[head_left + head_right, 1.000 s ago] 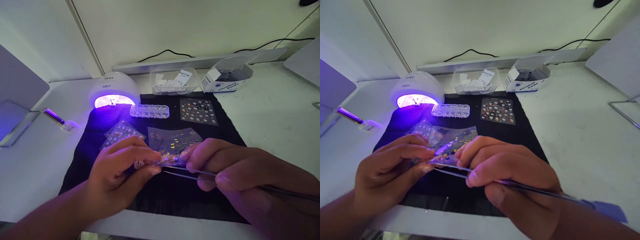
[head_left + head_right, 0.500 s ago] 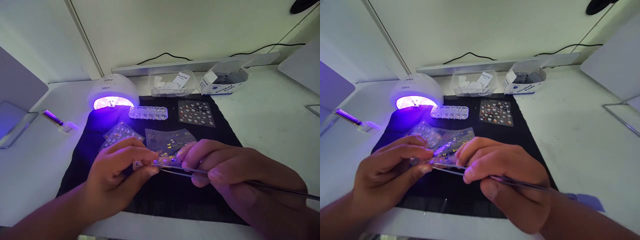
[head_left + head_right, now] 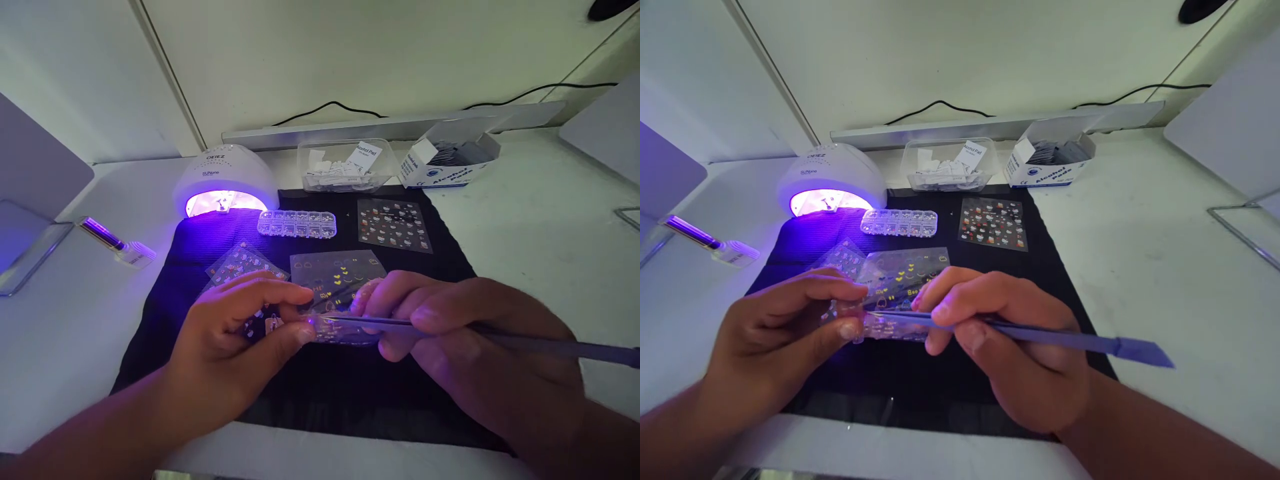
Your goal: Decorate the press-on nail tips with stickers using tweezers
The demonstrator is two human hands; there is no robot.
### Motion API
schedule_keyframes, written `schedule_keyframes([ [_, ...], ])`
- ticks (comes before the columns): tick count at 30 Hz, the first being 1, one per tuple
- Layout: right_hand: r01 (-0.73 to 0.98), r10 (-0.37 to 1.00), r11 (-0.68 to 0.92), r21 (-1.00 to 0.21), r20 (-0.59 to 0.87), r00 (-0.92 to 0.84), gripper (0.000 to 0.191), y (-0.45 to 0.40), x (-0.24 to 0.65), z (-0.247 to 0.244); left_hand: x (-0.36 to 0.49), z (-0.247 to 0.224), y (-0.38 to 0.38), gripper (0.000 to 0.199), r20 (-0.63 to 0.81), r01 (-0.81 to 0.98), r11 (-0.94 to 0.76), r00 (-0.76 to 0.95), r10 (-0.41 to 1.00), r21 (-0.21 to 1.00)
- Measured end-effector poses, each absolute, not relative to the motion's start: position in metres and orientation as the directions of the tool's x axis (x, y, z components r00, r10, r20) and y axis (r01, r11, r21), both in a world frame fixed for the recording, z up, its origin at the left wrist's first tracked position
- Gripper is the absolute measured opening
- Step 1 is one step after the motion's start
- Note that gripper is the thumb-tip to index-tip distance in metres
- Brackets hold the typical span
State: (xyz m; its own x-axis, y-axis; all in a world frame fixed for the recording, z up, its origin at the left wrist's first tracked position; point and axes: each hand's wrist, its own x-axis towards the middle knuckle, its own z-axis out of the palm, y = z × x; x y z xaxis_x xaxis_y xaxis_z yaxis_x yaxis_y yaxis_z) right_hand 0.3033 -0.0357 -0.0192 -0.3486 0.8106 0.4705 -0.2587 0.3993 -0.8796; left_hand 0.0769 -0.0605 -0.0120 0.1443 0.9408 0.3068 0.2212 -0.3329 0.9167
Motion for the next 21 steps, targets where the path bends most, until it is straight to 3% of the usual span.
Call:
schedule_keyframes([
  [10,-0.384,0.914,0.088,-0.919,0.228,-0.336,0.008,-0.0339,0.3034,-0.0175,0.0754,-0.0157,-0.0606,0.026,0.233,0.141,-0.253,0.145,0.962,0.957],
  [21,-0.350,0.915,0.147,-0.925,0.262,-0.307,0.007,-0.0350,0.3028,-0.0152,0.0776,-0.0171,-0.0605,0.025,0.309,0.181,-0.340,0.178,0.934,0.923],
])
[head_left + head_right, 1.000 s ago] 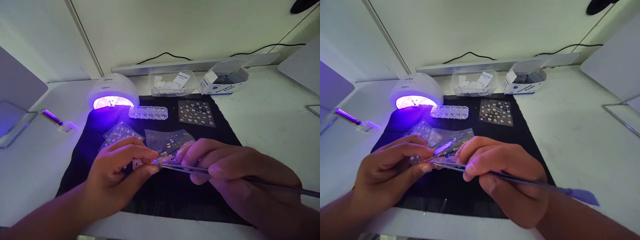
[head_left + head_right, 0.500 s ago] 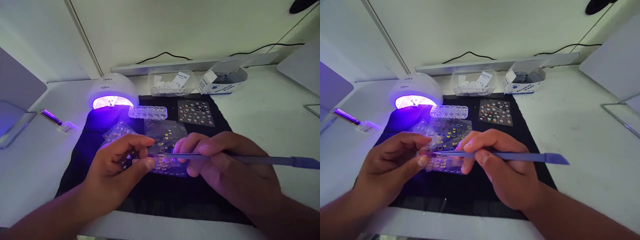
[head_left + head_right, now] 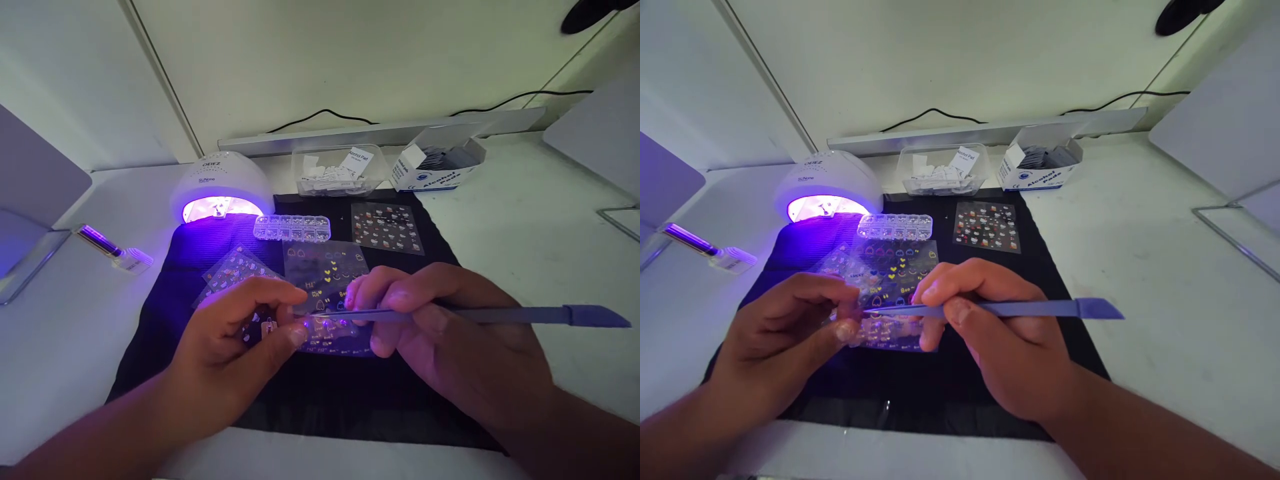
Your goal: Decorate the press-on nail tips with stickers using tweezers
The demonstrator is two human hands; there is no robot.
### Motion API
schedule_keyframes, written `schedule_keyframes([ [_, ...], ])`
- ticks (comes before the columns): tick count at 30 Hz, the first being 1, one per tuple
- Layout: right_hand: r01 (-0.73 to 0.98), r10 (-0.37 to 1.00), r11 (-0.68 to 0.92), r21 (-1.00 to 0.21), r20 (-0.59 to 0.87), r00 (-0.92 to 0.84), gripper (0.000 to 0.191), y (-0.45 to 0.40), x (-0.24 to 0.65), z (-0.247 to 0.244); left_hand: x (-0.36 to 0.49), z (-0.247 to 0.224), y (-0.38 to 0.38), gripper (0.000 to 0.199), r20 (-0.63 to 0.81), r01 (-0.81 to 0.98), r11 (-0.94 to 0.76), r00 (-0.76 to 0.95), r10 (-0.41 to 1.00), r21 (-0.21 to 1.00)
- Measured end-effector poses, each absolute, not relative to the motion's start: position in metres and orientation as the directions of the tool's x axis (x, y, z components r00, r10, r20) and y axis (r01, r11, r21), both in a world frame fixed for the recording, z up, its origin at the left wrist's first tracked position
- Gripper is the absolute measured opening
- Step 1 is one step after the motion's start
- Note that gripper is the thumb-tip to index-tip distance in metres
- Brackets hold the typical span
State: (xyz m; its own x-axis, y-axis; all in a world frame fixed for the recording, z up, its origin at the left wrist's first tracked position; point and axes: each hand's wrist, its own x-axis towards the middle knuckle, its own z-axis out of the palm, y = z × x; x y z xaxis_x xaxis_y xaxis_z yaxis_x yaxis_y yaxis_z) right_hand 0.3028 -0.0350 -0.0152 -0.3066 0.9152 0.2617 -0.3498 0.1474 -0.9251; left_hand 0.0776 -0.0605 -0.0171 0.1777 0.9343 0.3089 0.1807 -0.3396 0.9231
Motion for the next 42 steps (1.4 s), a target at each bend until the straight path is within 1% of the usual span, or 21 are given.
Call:
schedule_keyframes([
  [5,-0.354,0.900,0.172,-0.919,0.293,-0.324,0.014,-0.0329,0.3047,-0.0170,0.0788,-0.0150,-0.0596,0.021,0.325,0.170,-0.355,0.183,0.928,0.919],
  [9,-0.381,0.910,0.145,-0.913,0.274,-0.312,0.016,-0.0324,0.3047,-0.0175,0.0800,-0.0136,-0.0616,0.020,0.312,0.183,-0.339,0.160,0.936,0.923],
  [15,-0.374,0.912,0.130,-0.918,0.259,-0.319,0.013,-0.0336,0.3052,-0.0180,0.0818,-0.0109,-0.0601,0.019,0.331,0.195,-0.354,0.141,0.933,0.915],
  [23,-0.368,0.926,0.113,-0.923,0.232,-0.297,0.013,-0.0335,0.3043,-0.0186,0.0809,-0.0115,-0.0589,0.020,0.313,0.216,-0.341,0.153,0.937,0.915],
  [29,-0.348,0.921,0.132,-0.928,0.245,-0.304,0.012,-0.0327,0.3044,-0.0179,0.0824,-0.0112,-0.0577,0.018,0.321,0.224,-0.346,0.142,0.936,0.911],
  [32,-0.334,0.924,0.142,-0.932,0.246,-0.294,0.011,-0.0350,0.3058,-0.0169,0.0827,-0.0109,-0.0587,0.017,0.312,0.209,-0.333,0.127,0.941,0.919],
  [35,-0.332,0.921,0.149,-0.931,0.253,-0.295,0.006,-0.0353,0.3069,-0.0158,0.0817,-0.0116,-0.0600,0.019,0.317,0.180,-0.336,0.127,0.940,0.924],
  [37,-0.327,0.927,0.150,-0.933,0.248,-0.282,0.007,-0.0337,0.3076,-0.0153,0.0804,-0.0129,-0.0604,0.021,0.314,0.165,-0.333,0.129,0.940,0.928],
  [40,-0.368,0.916,0.163,-0.915,0.279,-0.289,0.010,-0.0300,0.3086,-0.0150,0.0782,-0.0151,-0.0600,0.024,0.301,0.142,-0.320,0.140,0.943,0.937],
  [42,-0.411,0.892,0.168,-0.896,0.315,-0.324,0.010,-0.0288,0.3087,-0.0151,0.0775,-0.0162,-0.0590,0.023,0.296,0.137,-0.315,0.144,0.944,0.939],
])
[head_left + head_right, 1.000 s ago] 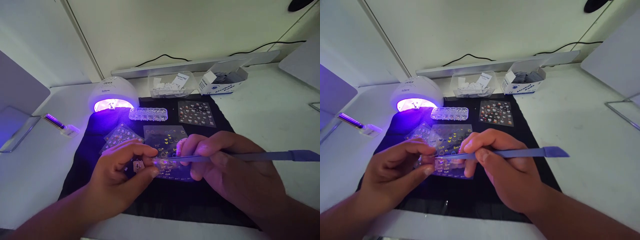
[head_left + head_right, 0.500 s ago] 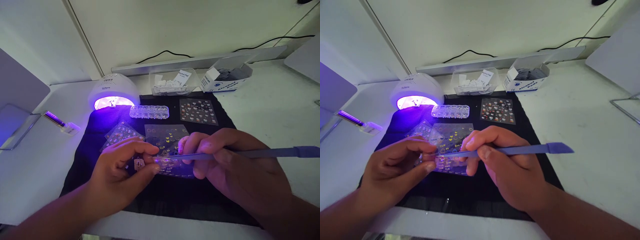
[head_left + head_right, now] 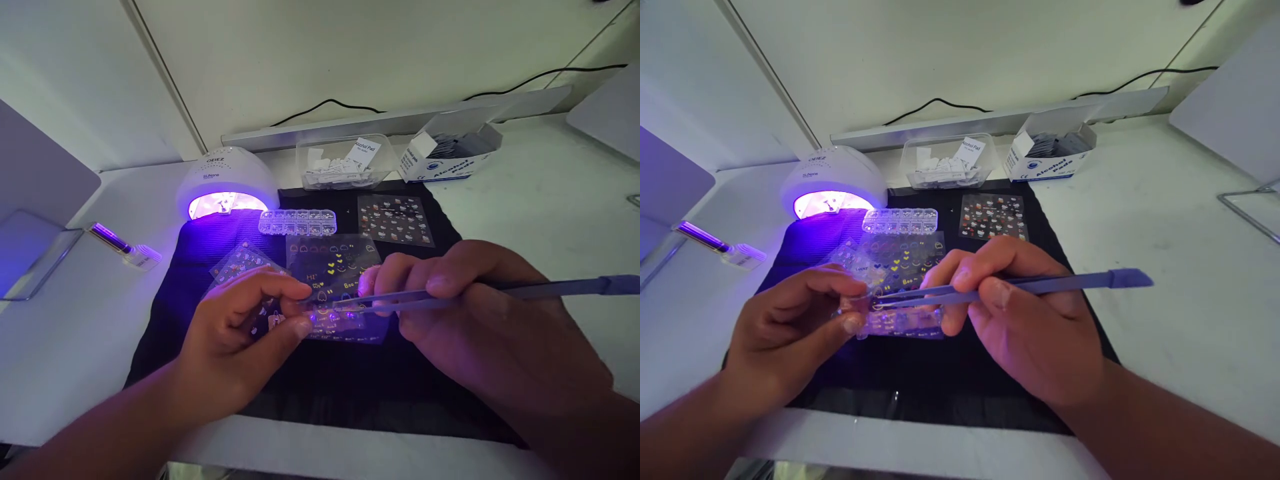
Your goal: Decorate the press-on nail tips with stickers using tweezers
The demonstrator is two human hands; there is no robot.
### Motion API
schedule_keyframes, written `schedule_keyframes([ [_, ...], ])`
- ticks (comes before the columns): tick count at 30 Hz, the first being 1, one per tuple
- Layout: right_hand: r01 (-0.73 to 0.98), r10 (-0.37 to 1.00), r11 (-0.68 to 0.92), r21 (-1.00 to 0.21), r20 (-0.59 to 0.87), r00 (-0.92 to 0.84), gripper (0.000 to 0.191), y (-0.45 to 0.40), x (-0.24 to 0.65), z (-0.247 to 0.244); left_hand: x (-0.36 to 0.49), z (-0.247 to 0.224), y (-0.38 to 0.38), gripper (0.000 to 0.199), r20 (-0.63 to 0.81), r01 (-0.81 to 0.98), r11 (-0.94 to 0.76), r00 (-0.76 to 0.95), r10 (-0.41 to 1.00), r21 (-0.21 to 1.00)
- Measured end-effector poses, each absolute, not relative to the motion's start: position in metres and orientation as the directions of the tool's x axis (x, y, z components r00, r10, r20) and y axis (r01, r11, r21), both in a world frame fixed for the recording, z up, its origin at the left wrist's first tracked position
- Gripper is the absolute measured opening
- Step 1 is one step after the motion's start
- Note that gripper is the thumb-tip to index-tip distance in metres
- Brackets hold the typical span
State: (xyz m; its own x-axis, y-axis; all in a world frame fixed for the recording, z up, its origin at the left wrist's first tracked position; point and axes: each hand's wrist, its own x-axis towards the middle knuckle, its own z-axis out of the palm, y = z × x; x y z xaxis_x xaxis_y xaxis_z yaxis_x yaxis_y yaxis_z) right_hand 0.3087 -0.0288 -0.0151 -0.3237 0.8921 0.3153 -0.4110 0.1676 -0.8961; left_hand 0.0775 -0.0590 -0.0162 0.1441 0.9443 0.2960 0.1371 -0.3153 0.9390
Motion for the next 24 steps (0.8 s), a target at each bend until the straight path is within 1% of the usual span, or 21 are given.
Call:
schedule_keyframes([
  [4,-0.400,0.897,0.122,-0.908,0.273,-0.347,0.016,-0.031,0.308,-0.015,0.080,-0.016,-0.057,0.018,0.251,0.159,-0.261,0.080,0.965,0.952],
  [8,-0.407,0.891,0.128,-0.905,0.285,-0.353,0.013,-0.034,0.308,-0.015,0.087,-0.013,-0.056,0.009,0.188,0.132,-0.183,-0.022,0.982,0.974],
  [12,-0.414,0.893,0.125,-0.902,0.284,-0.349,0.014,-0.034,0.307,-0.015,0.092,-0.012,-0.054,0.010,0.145,0.077,-0.140,-0.071,0.987,0.987],
  [15,-0.414,0.895,0.131,-0.901,0.287,-0.341,0.014,-0.035,0.306,-0.016,0.092,-0.015,-0.054,0.015,0.144,0.019,-0.143,-0.081,0.986,0.990],
  [18,-0.423,0.895,0.150,-0.894,0.305,-0.327,0.014,-0.036,0.307,-0.017,0.089,-0.019,-0.057,0.023,0.172,-0.045,-0.173,-0.037,0.984,0.984],
  [22,-0.444,0.856,0.143,-0.885,0.336,-0.394,0.026,-0.035,0.312,-0.019,0.087,-0.027,-0.063,0.040,0.234,-0.130,-0.228,0.041,0.971,0.965],
  [24,-0.433,0.842,0.163,-0.886,0.354,-0.407,0.031,-0.035,0.314,-0.019,0.086,-0.031,-0.064,0.047,0.302,-0.136,-0.291,0.069,0.951,0.947],
])
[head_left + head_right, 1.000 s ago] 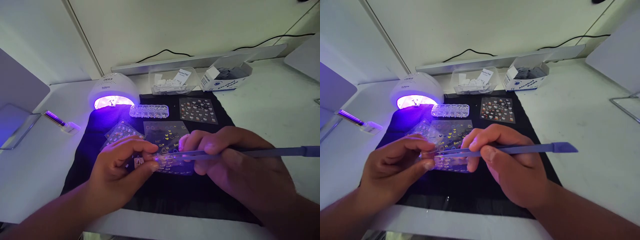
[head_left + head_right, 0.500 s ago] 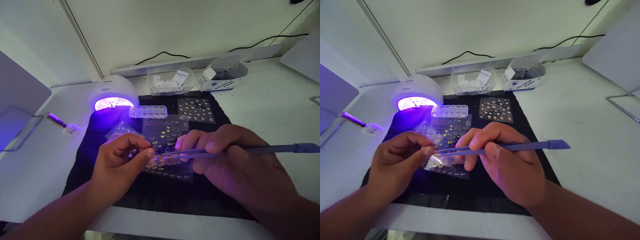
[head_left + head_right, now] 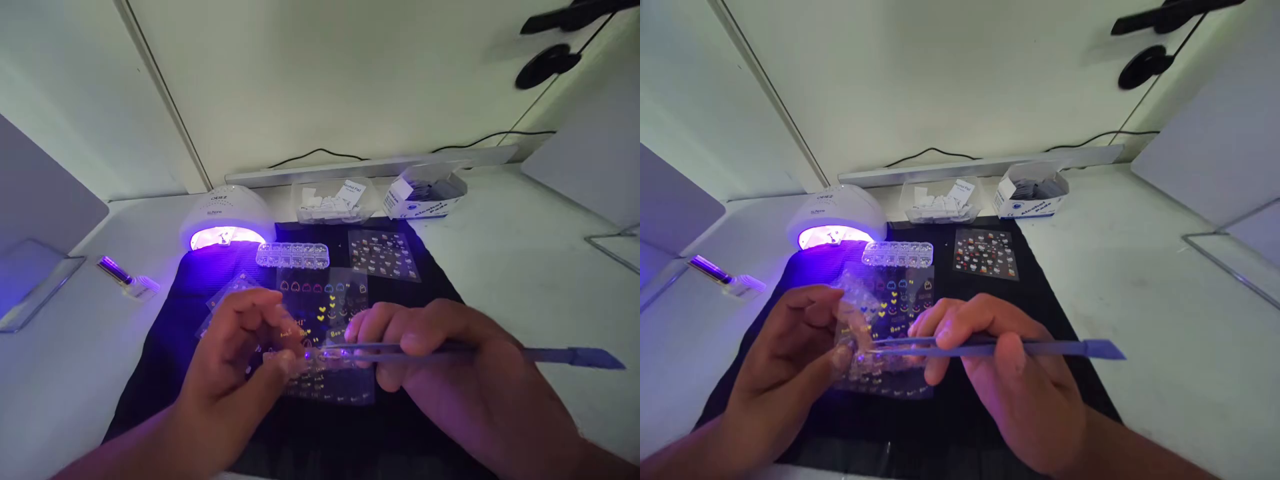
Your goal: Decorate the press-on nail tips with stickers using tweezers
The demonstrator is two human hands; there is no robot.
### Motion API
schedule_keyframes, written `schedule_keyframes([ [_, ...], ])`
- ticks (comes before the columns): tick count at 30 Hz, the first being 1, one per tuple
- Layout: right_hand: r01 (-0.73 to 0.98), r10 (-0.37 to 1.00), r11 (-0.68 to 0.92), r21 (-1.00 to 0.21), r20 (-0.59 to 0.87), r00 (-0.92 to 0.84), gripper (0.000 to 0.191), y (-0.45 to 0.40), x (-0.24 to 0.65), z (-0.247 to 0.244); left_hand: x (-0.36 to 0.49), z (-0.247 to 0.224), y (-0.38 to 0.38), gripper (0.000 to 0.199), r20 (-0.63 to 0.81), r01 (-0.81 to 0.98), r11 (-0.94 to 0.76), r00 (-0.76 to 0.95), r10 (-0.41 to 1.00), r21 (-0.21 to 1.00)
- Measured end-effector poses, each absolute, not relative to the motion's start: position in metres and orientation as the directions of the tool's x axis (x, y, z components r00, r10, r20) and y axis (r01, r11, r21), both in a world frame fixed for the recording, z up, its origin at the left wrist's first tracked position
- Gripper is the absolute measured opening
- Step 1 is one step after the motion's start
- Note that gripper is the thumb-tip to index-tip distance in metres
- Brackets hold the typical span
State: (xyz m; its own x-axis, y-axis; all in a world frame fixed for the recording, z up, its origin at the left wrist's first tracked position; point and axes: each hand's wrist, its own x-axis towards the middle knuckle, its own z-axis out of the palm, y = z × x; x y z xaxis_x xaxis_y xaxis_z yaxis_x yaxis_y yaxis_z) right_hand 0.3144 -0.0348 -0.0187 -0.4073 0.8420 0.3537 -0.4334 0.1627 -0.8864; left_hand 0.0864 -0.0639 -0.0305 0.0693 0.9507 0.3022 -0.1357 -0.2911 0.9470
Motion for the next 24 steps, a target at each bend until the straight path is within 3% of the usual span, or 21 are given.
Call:
schedule_keyframes([
  [3,-0.409,0.812,0.208,-0.888,0.390,-0.434,0.034,-0.0346,0.3159,-0.0176,0.0856,-0.0331,-0.0625,0.053,0.365,-0.091,-0.357,0.105,0.925,0.930],
  [11,-0.379,0.804,0.259,-0.888,0.416,-0.426,0.039,-0.0368,0.3096,-0.0159,0.0889,-0.0265,-0.0599,0.046,0.278,-0.032,-0.279,-0.014,0.960,0.960],
  [15,-0.382,0.808,0.272,-0.883,0.425,-0.408,0.037,-0.0356,0.3100,-0.0179,0.0873,-0.0271,-0.0603,0.043,0.286,0.034,-0.286,0.005,0.958,0.958],
  [24,-0.259,0.695,0.526,-0.810,0.585,-0.419,0.039,-0.0442,0.3158,-0.0228,0.0846,-0.0298,-0.0580,0.042,0.315,0.042,-0.322,0.120,0.941,0.946],
])
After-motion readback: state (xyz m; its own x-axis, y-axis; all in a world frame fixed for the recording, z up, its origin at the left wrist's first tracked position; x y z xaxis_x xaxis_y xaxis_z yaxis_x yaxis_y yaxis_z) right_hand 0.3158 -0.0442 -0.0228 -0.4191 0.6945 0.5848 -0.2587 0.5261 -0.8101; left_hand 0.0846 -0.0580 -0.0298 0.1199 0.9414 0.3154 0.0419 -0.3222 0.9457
